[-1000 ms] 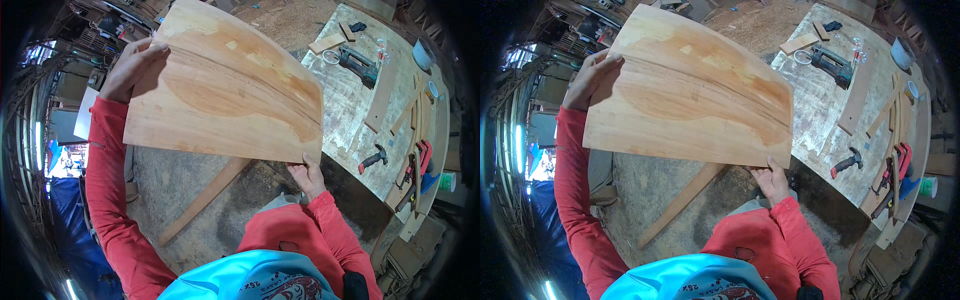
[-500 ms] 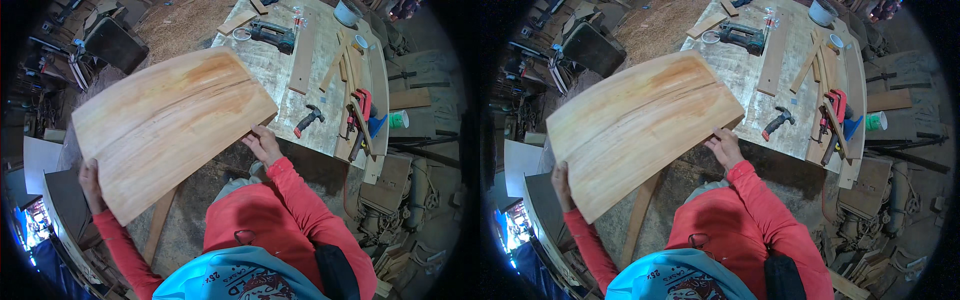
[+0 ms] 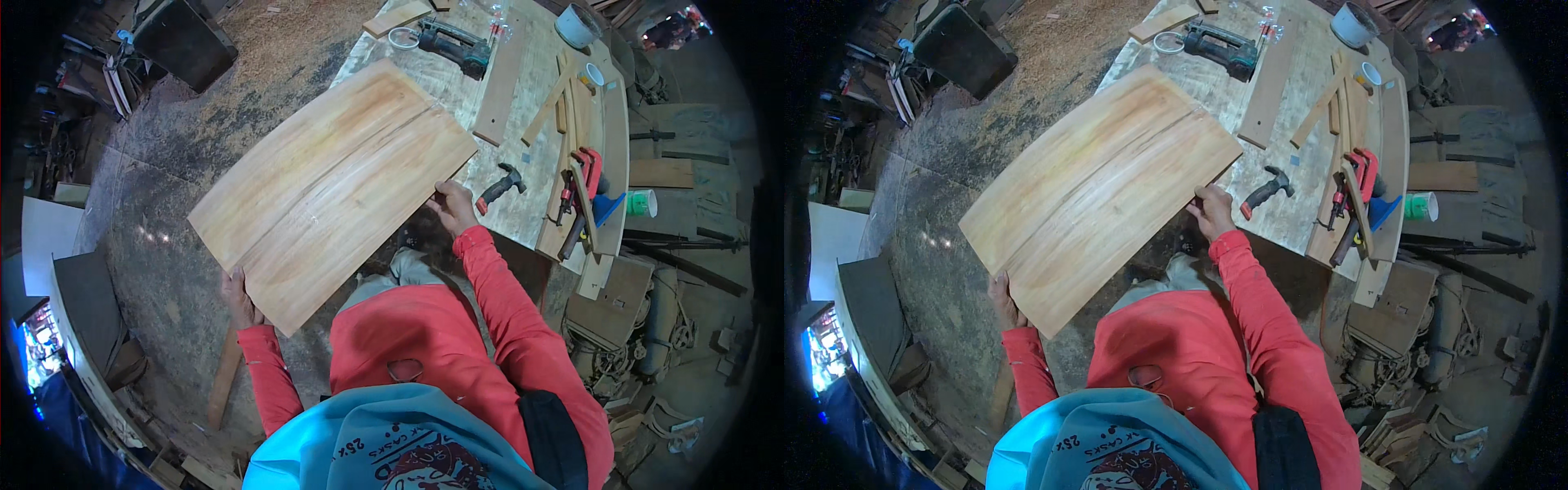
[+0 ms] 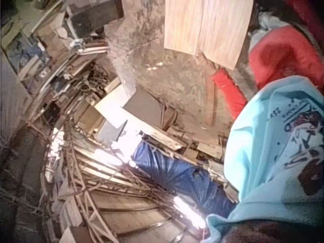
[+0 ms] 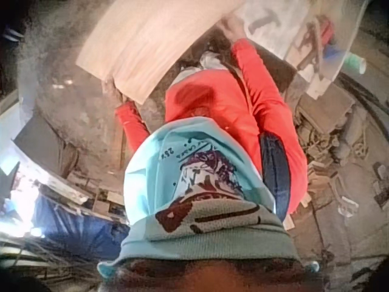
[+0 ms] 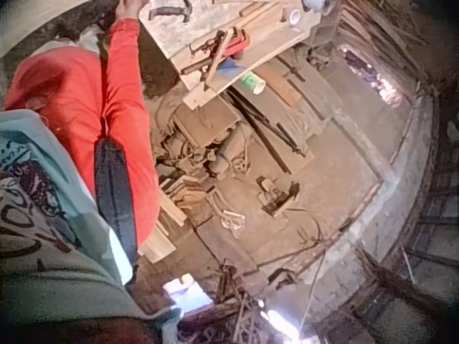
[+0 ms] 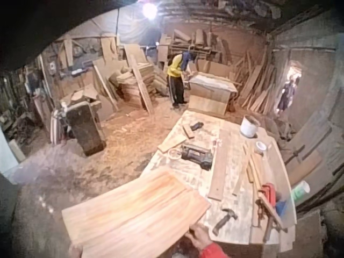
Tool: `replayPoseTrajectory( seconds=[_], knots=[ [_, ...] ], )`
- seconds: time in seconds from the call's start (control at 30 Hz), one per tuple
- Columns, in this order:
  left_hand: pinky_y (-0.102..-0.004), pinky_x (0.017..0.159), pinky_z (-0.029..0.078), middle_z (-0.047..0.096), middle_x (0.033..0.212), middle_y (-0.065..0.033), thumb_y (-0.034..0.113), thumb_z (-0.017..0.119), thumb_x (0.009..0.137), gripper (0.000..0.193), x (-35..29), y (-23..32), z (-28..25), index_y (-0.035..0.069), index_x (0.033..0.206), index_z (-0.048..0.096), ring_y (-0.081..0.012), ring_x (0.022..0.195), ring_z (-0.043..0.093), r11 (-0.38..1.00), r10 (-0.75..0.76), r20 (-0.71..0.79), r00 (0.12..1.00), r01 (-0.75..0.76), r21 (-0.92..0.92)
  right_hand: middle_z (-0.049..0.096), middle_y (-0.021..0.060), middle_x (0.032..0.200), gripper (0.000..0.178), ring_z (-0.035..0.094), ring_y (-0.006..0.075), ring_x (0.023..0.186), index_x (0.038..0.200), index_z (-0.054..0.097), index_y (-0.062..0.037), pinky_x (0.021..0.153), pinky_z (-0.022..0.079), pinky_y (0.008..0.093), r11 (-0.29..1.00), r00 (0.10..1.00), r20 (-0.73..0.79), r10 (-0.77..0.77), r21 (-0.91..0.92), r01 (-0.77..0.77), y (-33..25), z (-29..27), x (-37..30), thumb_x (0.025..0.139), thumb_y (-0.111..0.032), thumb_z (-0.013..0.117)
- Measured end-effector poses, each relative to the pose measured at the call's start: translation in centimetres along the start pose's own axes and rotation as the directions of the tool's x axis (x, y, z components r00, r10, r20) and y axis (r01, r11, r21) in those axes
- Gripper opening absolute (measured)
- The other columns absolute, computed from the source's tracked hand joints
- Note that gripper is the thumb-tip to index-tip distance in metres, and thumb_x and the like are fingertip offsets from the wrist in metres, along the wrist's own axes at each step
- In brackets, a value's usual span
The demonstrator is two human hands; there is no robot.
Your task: Hammer nails and assemble two wood panels on a workbench.
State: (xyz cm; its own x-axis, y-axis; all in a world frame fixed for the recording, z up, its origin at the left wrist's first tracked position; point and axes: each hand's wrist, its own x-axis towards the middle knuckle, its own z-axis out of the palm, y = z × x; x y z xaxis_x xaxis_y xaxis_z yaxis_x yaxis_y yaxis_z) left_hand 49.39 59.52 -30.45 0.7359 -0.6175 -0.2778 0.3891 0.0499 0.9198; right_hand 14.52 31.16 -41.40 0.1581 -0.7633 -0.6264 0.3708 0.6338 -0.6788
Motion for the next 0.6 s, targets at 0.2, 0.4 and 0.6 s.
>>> replayPoseTrajectory(
  seconds=[0.2,0.4,0.6],
  knots=[
    [-0.0384,0.089,0.055,0.064,0.114,-0.0107,0.026,0.058,0.102,0.03,0.1,-4.7,-2.8,0.004,0.121,0.052,-0.0203,0.102,0.064,0.993,-0.114,-0.174,0.978,0.117,0.012,0.065,0.0058,0.095,0.019,0.063,0.0193,0.083,0.106,0.065,-0.0013,0.079,0.057,0.0435,0.995,1.0,-0.006,0.004,-0.103,-0.005,-2.6,1.7,-1.0,0.088,-0.005,0.059],
    [-0.0384,0.088,0.055,0.064,0.109,-0.0109,0.027,0.057,0.102,0.025,-0.2,-5.1,-1.9,0.004,0.112,0.053,-0.0195,0.098,0.064,0.993,-0.109,-0.181,0.977,0.098,-0.068,0.065,0.0078,0.097,0.016,0.065,0.0206,0.086,0.102,0.064,0.0005,0.081,0.059,0.0453,0.989,0.992,0.109,-0.055,-0.13,0.069,-3.7,1.9,-1.3,0.094,-0.012,0.061],
    [-0.0405,0.088,0.055,0.064,0.11,-0.0118,0.027,0.059,0.101,0.029,0.2,-7.2,-0.6,0.002,0.115,0.056,-0.0215,0.1,0.064,1.0,-0.031,-0.299,0.954,0.031,-0.005,0.065,0.0202,0.094,0.028,0.064,0.0368,0.089,0.108,0.065,0.0,0.081,0.053,0.0439,-0.084,0.596,0.734,0.324,-0.606,0.791,-13.1,12.0,-11.8,0.089,-0.021,0.065]
  ],
)
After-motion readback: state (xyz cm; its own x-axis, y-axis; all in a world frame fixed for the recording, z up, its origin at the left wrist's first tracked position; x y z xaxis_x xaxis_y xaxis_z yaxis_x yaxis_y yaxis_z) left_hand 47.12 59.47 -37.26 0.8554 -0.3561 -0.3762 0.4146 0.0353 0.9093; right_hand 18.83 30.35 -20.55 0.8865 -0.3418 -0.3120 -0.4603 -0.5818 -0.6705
